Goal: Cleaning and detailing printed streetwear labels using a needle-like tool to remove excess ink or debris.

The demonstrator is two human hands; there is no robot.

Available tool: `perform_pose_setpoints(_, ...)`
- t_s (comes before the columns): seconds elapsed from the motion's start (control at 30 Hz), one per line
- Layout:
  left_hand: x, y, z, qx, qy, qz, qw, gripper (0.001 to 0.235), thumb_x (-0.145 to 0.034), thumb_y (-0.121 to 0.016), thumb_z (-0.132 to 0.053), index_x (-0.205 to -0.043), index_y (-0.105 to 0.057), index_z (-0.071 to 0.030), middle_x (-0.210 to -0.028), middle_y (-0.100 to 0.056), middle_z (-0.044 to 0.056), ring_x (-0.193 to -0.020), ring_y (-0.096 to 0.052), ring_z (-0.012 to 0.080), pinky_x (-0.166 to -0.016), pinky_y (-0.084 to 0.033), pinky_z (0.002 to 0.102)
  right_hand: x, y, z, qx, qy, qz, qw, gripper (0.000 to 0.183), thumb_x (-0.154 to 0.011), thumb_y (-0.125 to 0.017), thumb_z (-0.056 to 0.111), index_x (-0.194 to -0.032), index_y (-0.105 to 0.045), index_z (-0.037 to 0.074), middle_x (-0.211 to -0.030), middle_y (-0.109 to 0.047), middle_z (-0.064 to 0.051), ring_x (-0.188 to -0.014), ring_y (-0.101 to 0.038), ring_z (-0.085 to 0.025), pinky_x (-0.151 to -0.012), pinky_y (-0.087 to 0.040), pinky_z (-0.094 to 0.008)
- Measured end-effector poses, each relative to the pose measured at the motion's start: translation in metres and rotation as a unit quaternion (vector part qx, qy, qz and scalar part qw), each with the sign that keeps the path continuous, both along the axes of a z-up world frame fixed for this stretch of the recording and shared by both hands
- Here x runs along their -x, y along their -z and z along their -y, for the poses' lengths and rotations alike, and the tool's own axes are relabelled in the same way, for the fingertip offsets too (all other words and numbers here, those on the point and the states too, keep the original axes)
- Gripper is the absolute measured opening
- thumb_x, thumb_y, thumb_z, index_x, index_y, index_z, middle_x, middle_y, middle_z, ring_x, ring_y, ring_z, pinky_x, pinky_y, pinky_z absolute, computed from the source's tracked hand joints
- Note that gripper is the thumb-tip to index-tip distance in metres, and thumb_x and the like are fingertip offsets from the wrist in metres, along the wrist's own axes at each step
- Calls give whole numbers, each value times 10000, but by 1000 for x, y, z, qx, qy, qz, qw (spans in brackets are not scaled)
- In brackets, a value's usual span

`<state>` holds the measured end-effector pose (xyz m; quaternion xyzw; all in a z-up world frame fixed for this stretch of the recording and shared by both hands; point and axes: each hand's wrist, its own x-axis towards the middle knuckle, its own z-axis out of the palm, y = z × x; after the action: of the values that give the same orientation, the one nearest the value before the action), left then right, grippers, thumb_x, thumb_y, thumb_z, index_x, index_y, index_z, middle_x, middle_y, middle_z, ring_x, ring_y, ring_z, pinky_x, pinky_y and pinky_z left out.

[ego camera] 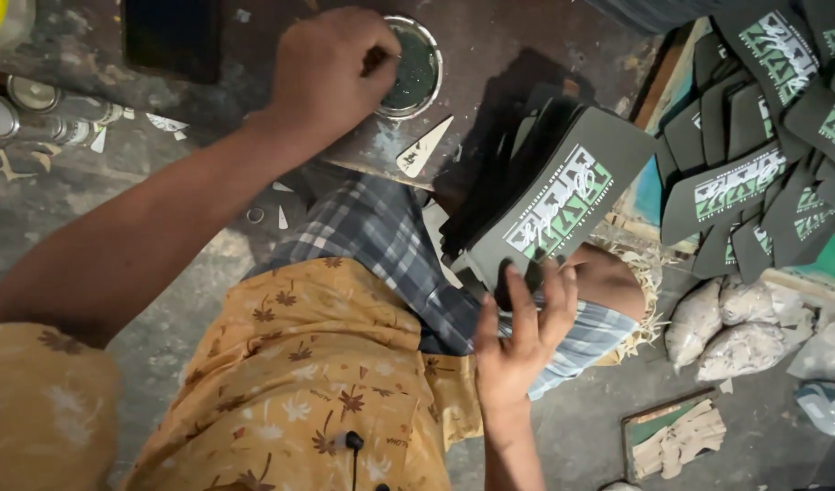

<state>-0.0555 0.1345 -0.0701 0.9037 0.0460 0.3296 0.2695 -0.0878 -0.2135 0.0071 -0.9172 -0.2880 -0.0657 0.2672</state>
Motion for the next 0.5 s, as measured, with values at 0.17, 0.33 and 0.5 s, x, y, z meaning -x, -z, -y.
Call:
perform_pose_setpoints(0.17,-6,-5,14,428,86,-36,899,112,-965,-811,-88,-994,-717,-34,-914,-745,86,-774,-724,153,-648,-577,303,-3,0,4,18,-15,-1,1000,420,-892,-753,93,-1304,-680,61,-1532,-534,-166,-1492,-423,-383,-1279,-228,-564)
perform_pose_setpoints(0.33,-12,-49,42,682,103,-163,705,109,-911,-786,-113,-943,-707,-45,-859,-750,70,-739,-728,122,-654,-614,253,-4,-9,2,37,-8,-14,999,373,-928,-720,89,-1299,-688,61,-1489,-592,-111,-1483,-472,-348,-1296,-234,-564)
perform_pose_setpoints(0.5,-14,-49,64,752,135,-187,617,120,-916,-770,-120,-964,-691,-43,-866,-740,59,-786,-758,125,-715,-646,248,-4,-11,-4,40,-20,17,999,328,-966,-671,111,-1285,-679,38,-1433,-601,-177,-1427,-478,-392,-1252,-265,-564)
